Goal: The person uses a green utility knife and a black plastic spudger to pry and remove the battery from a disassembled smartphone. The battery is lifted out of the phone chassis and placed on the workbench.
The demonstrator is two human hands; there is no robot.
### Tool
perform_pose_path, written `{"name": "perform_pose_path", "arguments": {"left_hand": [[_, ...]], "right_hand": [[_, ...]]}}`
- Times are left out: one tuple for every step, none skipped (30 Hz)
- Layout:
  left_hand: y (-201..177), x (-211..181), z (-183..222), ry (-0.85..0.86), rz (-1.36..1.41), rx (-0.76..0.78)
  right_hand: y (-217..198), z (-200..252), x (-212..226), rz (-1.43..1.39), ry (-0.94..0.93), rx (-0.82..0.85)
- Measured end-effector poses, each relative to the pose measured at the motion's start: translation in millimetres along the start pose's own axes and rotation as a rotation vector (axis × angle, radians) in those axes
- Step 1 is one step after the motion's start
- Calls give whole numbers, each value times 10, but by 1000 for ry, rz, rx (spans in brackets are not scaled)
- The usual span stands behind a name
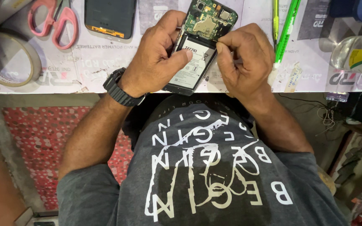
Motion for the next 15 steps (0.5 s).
{"name": "perform_pose_path", "arguments": {"left_hand": [[0,11,3,-10,20,0],[4,27,5,-20,41,1],[5,45,8,-30,61,2],[9,45,8,-18,105,7],[15,47,8,-7,150,13],[20,56,7,-2,175,16],[23,63,6,4,200,19],[23,74,1,4,204,18],[22,82,-4,3,207,18],[22,95,-3,-5,204,17],[19,105,-2,-13,202,16],[24,103,-7,-11,210,16],[28,96,-14,-8,218,17],[33,78,-21,1,236,17],[19,76,-36,-3,270,4]], "right_hand": [[-3,16,-14,-6,13,1],[-8,30,-33,-11,27,3],[-23,30,-51,-19,23,-14],[-35,20,-77,-28,20,-32],[-54,14,-91,-36,16,-49],[-85,17,-91,-32,14,-57],[-133,23,-83,-29,12,-65],[-169,26,-71,-26,9,-75],[-184,29,-74,-31,23,-78],[-200,38,-78,-34,38,-79],[-210,46,-84,-37,53,-81],[-212,52,-69,-36,43,-73],[-215,59,-58,-34,34,-65],[-209,69,-46,-35,26,-56],[-212,72,-36,-21,1,-58]]}}
Point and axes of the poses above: each hand's wrist, its own z-axis away from the middle knuckle, its own y-axis out of the palm, x = y × z, the point moved 9 cm from there along -z, towards the middle knuckle, and after that the axes turned 1 degree about -x, right-handed, at the moved point
